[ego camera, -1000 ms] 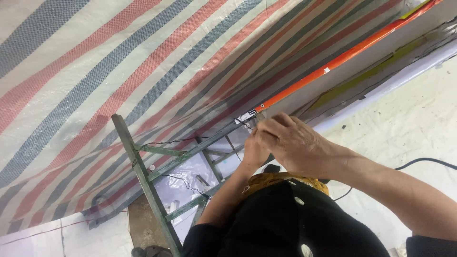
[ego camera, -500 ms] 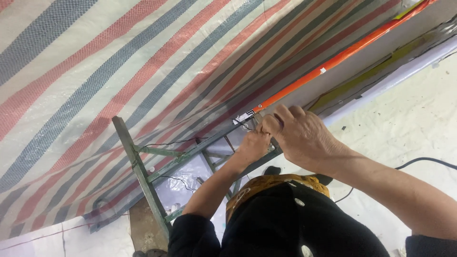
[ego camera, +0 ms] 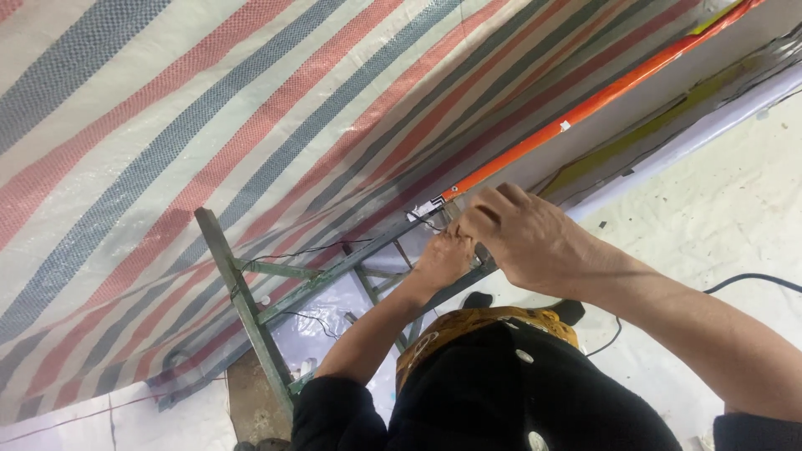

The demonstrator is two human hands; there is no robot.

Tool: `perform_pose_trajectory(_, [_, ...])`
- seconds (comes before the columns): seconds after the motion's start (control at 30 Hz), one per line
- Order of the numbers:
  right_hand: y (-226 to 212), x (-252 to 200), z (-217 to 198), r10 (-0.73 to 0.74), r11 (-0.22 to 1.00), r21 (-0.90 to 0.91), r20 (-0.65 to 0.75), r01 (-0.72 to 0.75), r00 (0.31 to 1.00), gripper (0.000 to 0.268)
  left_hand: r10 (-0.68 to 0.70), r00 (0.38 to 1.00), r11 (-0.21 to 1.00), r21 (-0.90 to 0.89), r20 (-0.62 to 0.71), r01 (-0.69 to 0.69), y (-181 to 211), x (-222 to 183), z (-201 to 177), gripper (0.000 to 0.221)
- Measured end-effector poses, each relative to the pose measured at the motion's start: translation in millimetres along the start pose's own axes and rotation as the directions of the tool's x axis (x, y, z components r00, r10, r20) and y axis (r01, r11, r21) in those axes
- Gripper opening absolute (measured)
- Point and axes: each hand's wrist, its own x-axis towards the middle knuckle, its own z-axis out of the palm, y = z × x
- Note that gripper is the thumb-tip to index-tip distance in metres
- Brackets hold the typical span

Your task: Using a screwdriver to repair or assemble an electronic light fixture on a metal frame

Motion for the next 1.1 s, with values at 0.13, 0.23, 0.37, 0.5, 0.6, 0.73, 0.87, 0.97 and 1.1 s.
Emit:
perform_pose_trajectory(0.13, [3.8, 3.6, -14.6, 0.048, 0.995, 0.09, -0.032, -0.045, 0.998, 0.047, -0.2, 0.98, 0.978, 0.066, -0.001, 0.2, 15.8, 6.4, -16.3, 0.023])
perform_pose_trajectory(0.23, [-2.5, 3.5, -21.2, 0.1, 0.99, 0.102, -0.051, -0.095, 0.994, 0.043, -0.252, 0.968, 0.967, -0.037, 0.016, 0.252, 20.4, -1.7, 1.4, 0.017])
perform_pose_trajectory(0.37, [-7.6, -1.4, -3.5, 0.128, 0.984, -0.121, -0.038, -0.132, 0.991, 0.032, -0.204, 0.976, 0.979, -0.013, -0.074, 0.204, 16.1, -2.9, 2.4, 0.011])
perform_pose_trajectory(0.5, [-14.0, -0.4, 7.6, 0.056, 0.998, 0.02, -0.1, -0.054, 0.993, 0.019, -0.205, 0.975, 0.924, -0.346, -0.087, 0.164, 3.9, -1.8, -16.4, 0.012])
perform_pose_trajectory(0.6, [-12.0, 2.5, 11.0, 0.03, 0.999, 0.018, -0.104, -0.029, 0.994, 0.019, -0.257, 0.963, 0.846, -0.502, -0.083, 0.183, 0.5, 0.2, -24.9, 0.02])
perform_pose_trajectory(0.73, [-11.2, 7.8, 2.5, 0.013, 0.999, 0.034, -0.083, -0.011, 0.996, 0.02, -0.217, 0.97, 0.823, -0.555, -0.107, 0.122, -9.5, 2.9, -23.4, 0.015])
perform_pose_trajectory(0.87, [-15.1, 13.9, -5.3, -0.054, 0.997, 0.057, -0.049, 0.057, 0.997, 0.024, -0.175, 0.979, 0.834, -0.544, -0.108, 0.089, -11.0, -8.2, 4.0, 0.01])
perform_pose_trajectory(0.97, [-16.9, 15.1, -12.5, -0.099, 0.985, 0.142, -0.012, 0.099, 0.995, 0.03, -0.137, 0.985, 0.842, -0.536, -0.108, 0.058, -10.3, -18.0, 23.3, 0.007])
perform_pose_trajectory(1.1, [-15.7, 12.0, 1.7, -0.112, 0.971, 0.21, -0.034, 0.116, 0.993, 0.026, -0.085, 0.99, 0.855, -0.519, -0.108, 0.017, -17.5, -27.8, 48.5, 0.005])
